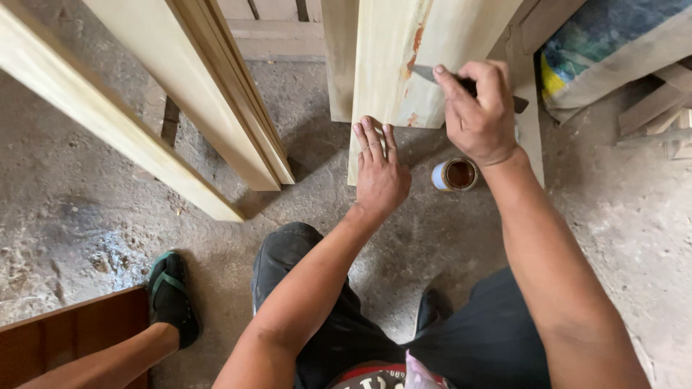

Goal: The person applies wood filler to several light-colored wooden planks using a putty knife, smoothing the filler into surface imperfections. The person moves between planks, occasionally repositioning them and retrieving more filler from a small container.

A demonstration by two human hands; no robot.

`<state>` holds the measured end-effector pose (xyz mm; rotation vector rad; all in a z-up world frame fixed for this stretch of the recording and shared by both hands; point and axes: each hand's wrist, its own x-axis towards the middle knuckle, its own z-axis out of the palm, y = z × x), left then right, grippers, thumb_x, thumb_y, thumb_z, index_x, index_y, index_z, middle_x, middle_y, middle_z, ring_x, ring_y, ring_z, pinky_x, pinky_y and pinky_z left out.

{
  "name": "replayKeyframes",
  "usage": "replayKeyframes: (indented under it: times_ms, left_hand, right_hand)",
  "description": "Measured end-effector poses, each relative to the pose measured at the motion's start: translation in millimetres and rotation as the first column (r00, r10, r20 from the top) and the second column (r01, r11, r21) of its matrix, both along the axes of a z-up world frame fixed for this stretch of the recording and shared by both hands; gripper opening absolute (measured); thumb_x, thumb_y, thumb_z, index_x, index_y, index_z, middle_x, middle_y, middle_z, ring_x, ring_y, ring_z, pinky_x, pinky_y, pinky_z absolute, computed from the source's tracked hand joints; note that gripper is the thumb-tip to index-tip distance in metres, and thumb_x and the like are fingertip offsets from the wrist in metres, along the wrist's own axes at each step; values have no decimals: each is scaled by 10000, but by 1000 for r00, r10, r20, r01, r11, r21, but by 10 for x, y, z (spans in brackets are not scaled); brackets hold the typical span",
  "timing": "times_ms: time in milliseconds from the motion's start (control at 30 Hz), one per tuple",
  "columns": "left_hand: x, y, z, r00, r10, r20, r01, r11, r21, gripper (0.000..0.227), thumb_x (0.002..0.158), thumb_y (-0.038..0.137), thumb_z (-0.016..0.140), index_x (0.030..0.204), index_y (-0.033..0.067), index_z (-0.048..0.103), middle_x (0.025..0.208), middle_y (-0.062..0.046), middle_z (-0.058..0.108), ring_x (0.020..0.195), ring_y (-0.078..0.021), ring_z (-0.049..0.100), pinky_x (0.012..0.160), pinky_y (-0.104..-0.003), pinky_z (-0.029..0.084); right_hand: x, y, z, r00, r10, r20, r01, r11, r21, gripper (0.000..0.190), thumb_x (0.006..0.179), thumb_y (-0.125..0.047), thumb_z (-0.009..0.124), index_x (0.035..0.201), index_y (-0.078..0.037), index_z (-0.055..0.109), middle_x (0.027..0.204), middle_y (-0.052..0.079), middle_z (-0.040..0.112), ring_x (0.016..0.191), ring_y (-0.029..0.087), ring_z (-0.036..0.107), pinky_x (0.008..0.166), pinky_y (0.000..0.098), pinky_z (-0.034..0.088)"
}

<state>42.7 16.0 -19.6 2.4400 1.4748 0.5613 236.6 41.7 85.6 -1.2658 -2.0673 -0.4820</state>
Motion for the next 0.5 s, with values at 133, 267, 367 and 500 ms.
replayKeyframes:
  times_ms: [133,267,367,500]
  left_hand:
    - [-37,-38,-32,1000,-11,-5,11,1000,5,887,853,264,643,1544,-136,255,1589,-461,48,1512,-614,54,1239,-629,211]
    - [-76,-36,16,999,-17,48,20,998,-65,897,860,246,648,1571,-114,238,1619,-449,29,1529,-600,41,1223,-602,215]
    - [-95,-39,83,992,-3,125,11,998,-69,917,805,249,694,1542,-102,276,1607,-428,69,1510,-598,87,1202,-617,209]
    - [-119,-28,210,942,122,313,-135,991,21,869,771,179,770,1522,6,369,1589,-332,254,1483,-526,274,1214,-588,289]
  right_hand:
    - [-3,5,-135,997,76,-10,-76,995,-58,420,990,46,720,1378,-114,718,1154,98,562,1060,262,524,894,370,516]
    - [-38,26,-68,1000,0,-23,-1,1000,-30,359,998,47,716,1333,-78,747,1134,101,573,1043,251,527,873,362,510]
    - [-134,5,86,998,63,19,-62,996,-67,302,938,41,715,1215,-71,757,1059,98,592,999,265,562,847,376,525]
    - [-255,-112,365,989,122,-78,-128,989,-70,325,850,59,697,1161,-25,743,1044,134,626,986,322,613,867,430,544]
